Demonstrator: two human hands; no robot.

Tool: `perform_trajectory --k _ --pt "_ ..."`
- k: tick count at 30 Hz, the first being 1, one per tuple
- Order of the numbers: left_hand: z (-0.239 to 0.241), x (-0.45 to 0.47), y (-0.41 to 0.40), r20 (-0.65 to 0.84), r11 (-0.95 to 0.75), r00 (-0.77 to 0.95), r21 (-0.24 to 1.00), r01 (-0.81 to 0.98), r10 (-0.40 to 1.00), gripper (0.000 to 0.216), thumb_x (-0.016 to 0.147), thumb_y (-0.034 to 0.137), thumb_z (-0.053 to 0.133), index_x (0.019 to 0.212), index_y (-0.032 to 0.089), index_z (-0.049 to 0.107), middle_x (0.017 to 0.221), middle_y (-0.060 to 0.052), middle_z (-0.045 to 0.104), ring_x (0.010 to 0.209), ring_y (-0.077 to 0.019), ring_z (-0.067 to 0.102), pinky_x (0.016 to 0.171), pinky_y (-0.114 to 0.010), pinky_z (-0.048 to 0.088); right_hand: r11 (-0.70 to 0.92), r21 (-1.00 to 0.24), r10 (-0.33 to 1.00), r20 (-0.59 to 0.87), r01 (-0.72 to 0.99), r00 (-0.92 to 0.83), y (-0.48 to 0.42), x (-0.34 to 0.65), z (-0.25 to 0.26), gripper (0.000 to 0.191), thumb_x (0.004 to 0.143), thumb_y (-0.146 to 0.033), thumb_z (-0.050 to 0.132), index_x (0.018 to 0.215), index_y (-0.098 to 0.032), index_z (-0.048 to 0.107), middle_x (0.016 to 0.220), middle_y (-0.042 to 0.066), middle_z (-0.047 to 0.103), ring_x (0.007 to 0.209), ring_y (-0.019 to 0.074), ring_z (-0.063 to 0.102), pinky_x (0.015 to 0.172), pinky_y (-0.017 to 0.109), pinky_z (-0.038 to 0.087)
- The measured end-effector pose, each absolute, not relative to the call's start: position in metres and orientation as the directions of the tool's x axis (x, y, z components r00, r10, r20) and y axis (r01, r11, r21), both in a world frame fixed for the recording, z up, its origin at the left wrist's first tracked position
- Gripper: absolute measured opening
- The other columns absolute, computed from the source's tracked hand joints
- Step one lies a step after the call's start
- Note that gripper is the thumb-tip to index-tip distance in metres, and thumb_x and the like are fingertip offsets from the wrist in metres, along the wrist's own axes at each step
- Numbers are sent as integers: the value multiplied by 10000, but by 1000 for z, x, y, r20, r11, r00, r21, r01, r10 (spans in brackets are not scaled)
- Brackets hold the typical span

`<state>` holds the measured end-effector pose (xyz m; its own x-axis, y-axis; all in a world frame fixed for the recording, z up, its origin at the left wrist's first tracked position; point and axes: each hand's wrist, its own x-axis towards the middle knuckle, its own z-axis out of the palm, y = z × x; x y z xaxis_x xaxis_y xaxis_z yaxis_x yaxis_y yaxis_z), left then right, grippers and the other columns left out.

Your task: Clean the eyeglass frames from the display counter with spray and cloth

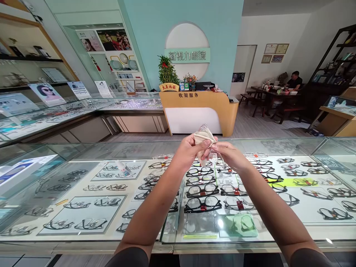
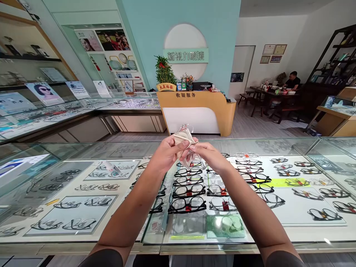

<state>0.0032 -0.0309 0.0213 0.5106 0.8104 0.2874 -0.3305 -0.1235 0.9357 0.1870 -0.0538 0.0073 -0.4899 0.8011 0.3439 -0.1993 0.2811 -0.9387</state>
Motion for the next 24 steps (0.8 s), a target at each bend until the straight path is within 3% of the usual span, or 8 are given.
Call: perform_trajectory --k 11,19,24 --pt "25 0 -35 354 -202 418 908 -366 837 355 823 424 927 907 200 665 625 45 650 471 -115 576 547 -270 534 392 -911 751 396 -125 -529 -55 195 9 377 1097 -439 588 942 -214 847 970 59 814 924 205 656 915 335 480" --pt "25 -6 -31 307 -178 352 918 -353 884 394 809 478 933 922 166 721 735 7 709 611 -128 659 589 -241 534 423 -904 747 382 -54 -545 -61 198 16 377 1109 -428 575 927 -213 827 948 39 807 927 194 665 935 332 475" --pt "24 -4 -30 299 -141 401 915 -378 866 391 800 465 940 918 159 728 713 7 687 590 -119 630 586 -242 523 408 -908 754 394 -94 -525 -60 199 15 379 1100 -430 579 936 -211 841 949 53 813 889 201 647 933 343 478"
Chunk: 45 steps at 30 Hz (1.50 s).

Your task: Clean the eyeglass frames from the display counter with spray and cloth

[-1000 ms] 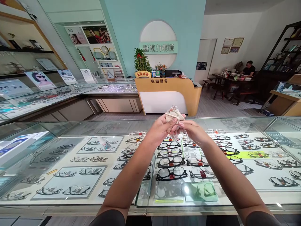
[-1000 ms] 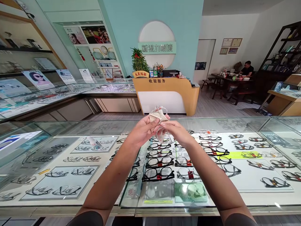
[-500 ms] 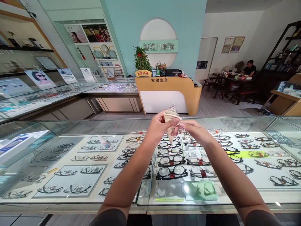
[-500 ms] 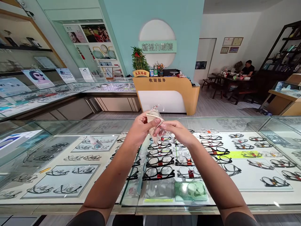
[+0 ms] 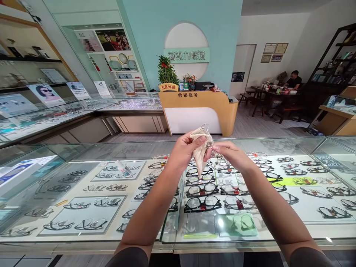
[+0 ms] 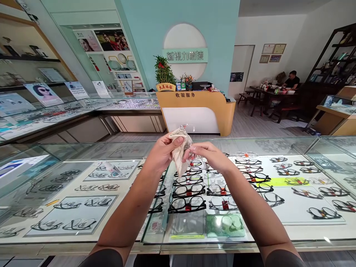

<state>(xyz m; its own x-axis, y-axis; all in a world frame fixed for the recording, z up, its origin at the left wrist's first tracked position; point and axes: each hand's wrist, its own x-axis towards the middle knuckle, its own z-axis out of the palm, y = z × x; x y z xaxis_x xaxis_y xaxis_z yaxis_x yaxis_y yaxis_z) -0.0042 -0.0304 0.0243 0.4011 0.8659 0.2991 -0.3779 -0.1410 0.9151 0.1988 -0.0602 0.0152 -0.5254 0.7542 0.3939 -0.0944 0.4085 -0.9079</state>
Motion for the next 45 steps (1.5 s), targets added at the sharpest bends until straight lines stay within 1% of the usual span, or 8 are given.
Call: perform_trajectory --k 4,8,12,20,31,35,40,45 --pt "20 0 -30 310 -144 430 916 -376 848 433 735 395 990 987 161 728 779 0 706 618 -120 630 598 -247 543 401 -907 761 407 -128 -505 -57 199 13 387 1096 -433 581 939 -220 864 931 60 807 897 212 654 936 349 479" --pt "16 6 -33 365 -186 455 901 -391 812 395 823 403 929 1051 183 694 675 27 665 514 -123 578 550 -275 537 400 -906 761 412 -137 -501 -55 198 10 389 1091 -446 590 932 -218 863 924 60 804 913 213 654 928 346 472" --pt "21 5 -37 414 -261 422 890 -374 806 299 895 419 869 926 188 681 623 33 657 468 -114 577 524 -254 511 405 -911 755 384 -81 -532 -59 198 12 396 1091 -471 596 940 -206 848 945 59 805 931 208 655 902 333 470" --pt "29 -15 -34 343 -273 401 936 -222 850 429 852 555 876 825 159 711 636 -13 706 484 -144 623 461 -236 445 423 -905 745 317 49 -586 -64 203 20 430 1120 -453 534 931 -199 824 965 59 811 909 192 639 919 332 470" --pt "23 -3 -32 379 -224 484 910 -348 788 474 787 395 952 1147 177 734 789 -23 742 602 -145 666 607 -272 572 362 -923 768 374 -128 -520 -63 200 16 384 1093 -434 572 921 -219 839 921 55 806 880 210 668 923 351 493" --pt "20 5 -38 383 -257 383 905 -340 841 384 829 471 909 1015 189 724 643 16 683 449 -126 576 519 -278 533 352 -931 766 347 -99 -541 -63 192 14 422 1083 -497 578 927 -200 834 946 69 795 885 212 644 904 351 491" --pt "20 6 -37 402 -324 242 895 -307 883 391 860 536 871 861 182 706 675 -7 712 545 -148 642 570 -270 534 371 -929 776 306 6 -551 -65 193 17 451 1095 -502 547 927 -190 825 950 62 778 876 192 610 924 339 485" --pt "28 -17 -27 359 -309 468 933 -184 807 426 960 566 761 871 150 733 734 -38 734 605 -143 636 587 -249 490 363 -931 793 285 42 -539 -64 201 20 410 1089 -418 545 894 -196 829 942 57 802 900 194 643 929 337 482"
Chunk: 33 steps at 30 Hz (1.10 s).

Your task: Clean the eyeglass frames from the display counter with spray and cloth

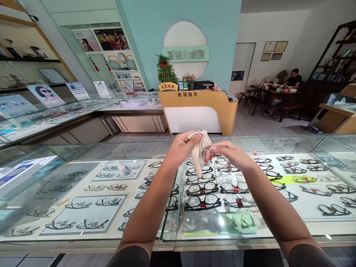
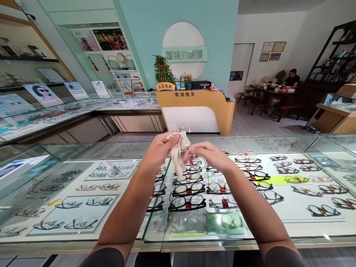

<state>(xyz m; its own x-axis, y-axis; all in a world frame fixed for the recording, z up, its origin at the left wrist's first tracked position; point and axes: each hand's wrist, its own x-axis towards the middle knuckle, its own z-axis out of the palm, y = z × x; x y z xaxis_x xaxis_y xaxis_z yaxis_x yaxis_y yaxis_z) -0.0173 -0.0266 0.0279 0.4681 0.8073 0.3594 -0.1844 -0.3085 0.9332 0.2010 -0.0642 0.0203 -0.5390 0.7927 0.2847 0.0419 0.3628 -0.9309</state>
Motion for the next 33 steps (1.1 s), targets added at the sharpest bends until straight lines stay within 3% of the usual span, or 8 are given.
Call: perform_trajectory --k 5,15,22,29,33 --pt "37 -36 -19 336 -338 610 934 -116 717 391 922 516 823 956 131 759 833 -41 731 740 -141 640 716 -235 499 343 -939 805 277 31 -525 -62 205 21 393 1068 -379 551 851 -199 824 892 48 799 867 192 659 898 338 492" --pt "30 -23 -24 310 -267 581 950 -161 752 385 746 358 981 933 157 711 803 -34 750 703 -158 697 669 -250 537 349 -936 792 269 46 -548 -64 206 21 409 1080 -412 540 878 -204 829 911 53 801 906 209 661 933 359 481" --pt "22 -5 -33 337 -264 438 939 -221 833 411 822 522 907 867 186 674 625 20 675 489 -160 640 501 -254 473 353 -935 768 260 47 -585 -64 202 18 421 1093 -411 536 869 -206 828 910 56 802 885 203 655 922 354 501" --pt "34 -25 -26 333 -313 569 940 -137 751 390 879 518 865 942 150 755 795 -47 758 688 -166 689 665 -262 533 372 -926 792 282 61 -542 -67 205 25 416 1090 -390 546 822 -215 812 893 43 787 899 205 646 950 360 489" --pt "38 -30 -26 317 -291 627 945 -149 711 360 845 432 912 996 148 751 835 -46 763 709 -151 694 665 -241 536 372 -928 791 294 39 -537 -68 206 26 416 1087 -390 556 804 -210 803 876 43 781 899 203 655 945 350 492"
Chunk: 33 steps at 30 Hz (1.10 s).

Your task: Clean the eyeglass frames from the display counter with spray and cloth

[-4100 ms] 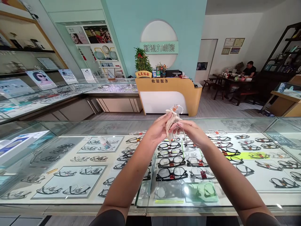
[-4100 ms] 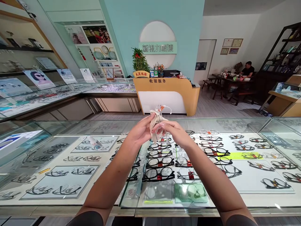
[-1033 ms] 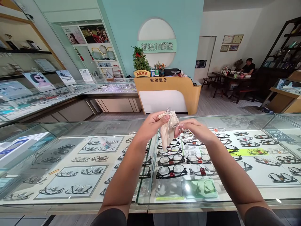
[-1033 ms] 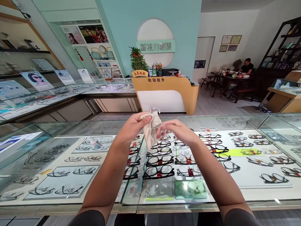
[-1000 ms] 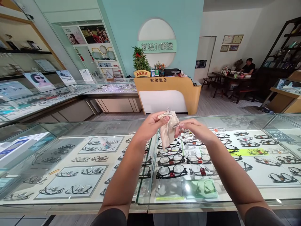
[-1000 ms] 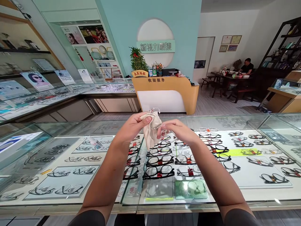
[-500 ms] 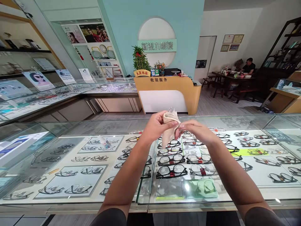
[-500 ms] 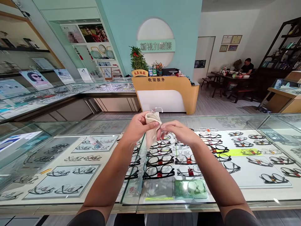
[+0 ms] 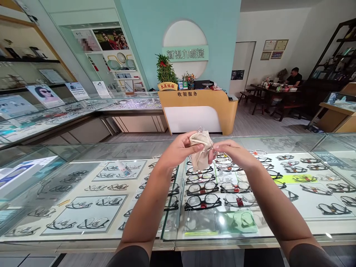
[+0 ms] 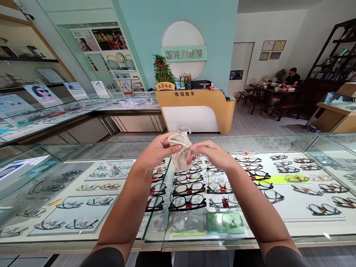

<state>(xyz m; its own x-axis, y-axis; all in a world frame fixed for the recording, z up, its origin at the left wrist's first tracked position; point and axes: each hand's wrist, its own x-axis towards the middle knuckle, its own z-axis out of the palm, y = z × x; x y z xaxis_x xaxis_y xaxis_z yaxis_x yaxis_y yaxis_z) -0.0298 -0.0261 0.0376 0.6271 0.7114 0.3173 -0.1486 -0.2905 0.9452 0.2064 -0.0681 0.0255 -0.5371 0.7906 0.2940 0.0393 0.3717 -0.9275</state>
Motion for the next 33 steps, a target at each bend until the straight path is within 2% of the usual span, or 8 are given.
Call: perform_trajectory --k 5,9,13,19,25,27,30,33 --pt "29 -13 -35 331 -255 554 943 -212 764 351 840 403 918 984 197 673 748 -11 758 625 -184 727 621 -278 571 379 -925 777 313 9 -546 -66 204 22 416 1093 -394 539 839 -209 812 885 46 793 888 204 667 925 346 496" --pt "24 2 -42 362 -276 440 928 -250 822 365 896 513 848 920 211 642 626 13 704 505 -182 664 540 -289 531 376 -927 760 299 15 -577 -65 203 21 424 1095 -397 527 844 -207 810 896 50 797 879 205 667 903 346 497" --pt "23 6 -42 373 -302 346 922 -242 861 427 889 589 832 858 199 663 635 5 697 512 -160 633 534 -272 492 379 -924 772 287 47 -568 -66 204 22 433 1093 -408 532 821 -214 807 864 46 779 860 203 629 905 349 486" --pt "30 -15 -35 388 -351 488 921 -169 782 427 958 584 761 892 163 745 741 -37 728 641 -158 661 630 -262 518 375 -926 781 291 42 -553 -70 207 28 428 1093 -411 543 816 -210 801 859 47 766 847 198 596 898 349 481" --pt "40 -30 -30 348 -340 634 930 -139 691 320 926 457 839 992 156 756 819 -43 759 712 -164 712 645 -241 523 373 -928 767 298 17 -568 -71 208 29 412 1094 -372 536 824 -212 802 871 41 783 864 187 619 912 335 484" --pt "37 -23 -32 352 -320 617 933 -166 704 319 898 439 869 975 156 743 801 -38 763 699 -167 723 636 -243 532 373 -928 769 300 15 -565 -71 208 28 411 1093 -372 540 816 -213 799 865 36 781 863 183 614 909 327 481" --pt "28 -5 -39 398 -301 483 915 -267 780 354 841 425 919 939 184 679 729 -1 746 616 -164 711 604 -256 545 374 -927 768 299 18 -566 -70 209 26 414 1092 -391 542 816 -217 796 867 37 784 866 189 627 900 331 481" --pt "21 11 -47 397 -273 415 904 -328 818 368 883 468 872 933 225 600 596 37 692 485 -180 661 557 -301 555 378 -926 762 301 17 -573 -68 209 24 420 1094 -406 539 827 -223 807 890 40 799 889 199 652 918 340 482"
